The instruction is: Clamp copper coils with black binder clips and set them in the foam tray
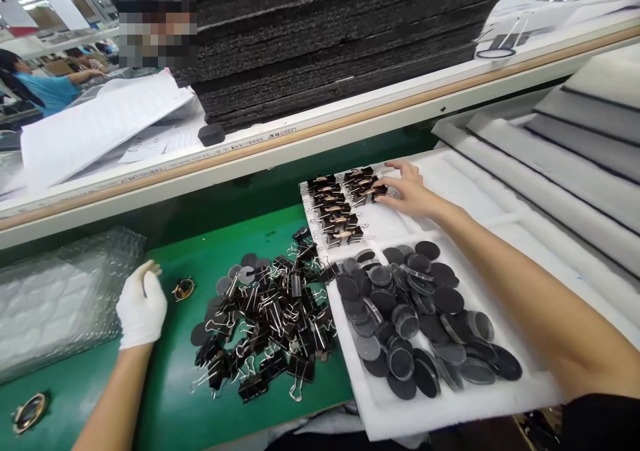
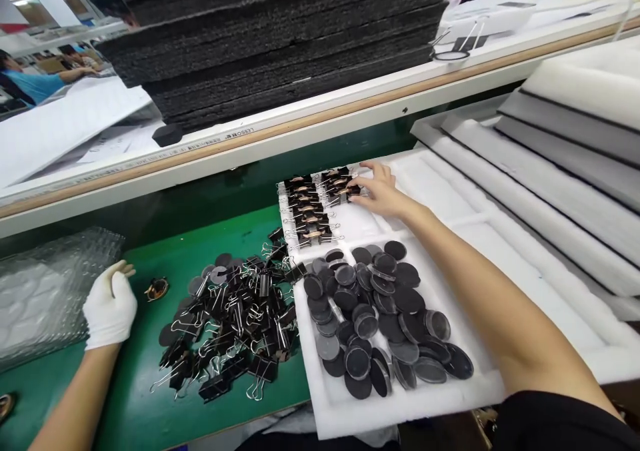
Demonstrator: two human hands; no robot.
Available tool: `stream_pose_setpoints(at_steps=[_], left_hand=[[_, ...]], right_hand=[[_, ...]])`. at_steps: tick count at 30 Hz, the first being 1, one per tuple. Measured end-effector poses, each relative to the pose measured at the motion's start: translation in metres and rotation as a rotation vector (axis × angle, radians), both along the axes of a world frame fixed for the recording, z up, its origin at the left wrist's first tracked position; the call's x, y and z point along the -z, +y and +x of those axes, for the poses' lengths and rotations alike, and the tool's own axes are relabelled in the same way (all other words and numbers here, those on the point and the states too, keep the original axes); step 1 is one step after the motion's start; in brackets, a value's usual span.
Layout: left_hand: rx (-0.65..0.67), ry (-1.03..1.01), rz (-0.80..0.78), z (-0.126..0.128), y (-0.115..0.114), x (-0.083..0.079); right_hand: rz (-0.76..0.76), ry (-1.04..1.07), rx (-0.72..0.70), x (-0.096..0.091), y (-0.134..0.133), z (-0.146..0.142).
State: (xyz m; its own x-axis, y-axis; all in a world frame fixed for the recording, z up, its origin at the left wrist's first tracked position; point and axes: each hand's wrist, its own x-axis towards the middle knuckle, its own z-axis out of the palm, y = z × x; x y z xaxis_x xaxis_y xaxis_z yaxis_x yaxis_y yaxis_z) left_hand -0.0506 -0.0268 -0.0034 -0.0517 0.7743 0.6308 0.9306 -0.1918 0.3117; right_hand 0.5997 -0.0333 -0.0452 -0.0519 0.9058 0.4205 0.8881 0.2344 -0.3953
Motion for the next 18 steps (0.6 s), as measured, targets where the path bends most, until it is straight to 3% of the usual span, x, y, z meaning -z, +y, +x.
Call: stream_pose_setpoints(at_steps=[7, 18], left_hand=[[0.018, 0.001, 0.03, -0.002, 0.009, 0.004], [-0.025, -0.035, 0.043, -0.009, 0.001, 0.006]], right_hand=[[0.238, -0.028, -0.054, 0.008, -0.003, -0.012], [0.303, 0.004, -0.044, 0.003, -0.006, -0.014]])
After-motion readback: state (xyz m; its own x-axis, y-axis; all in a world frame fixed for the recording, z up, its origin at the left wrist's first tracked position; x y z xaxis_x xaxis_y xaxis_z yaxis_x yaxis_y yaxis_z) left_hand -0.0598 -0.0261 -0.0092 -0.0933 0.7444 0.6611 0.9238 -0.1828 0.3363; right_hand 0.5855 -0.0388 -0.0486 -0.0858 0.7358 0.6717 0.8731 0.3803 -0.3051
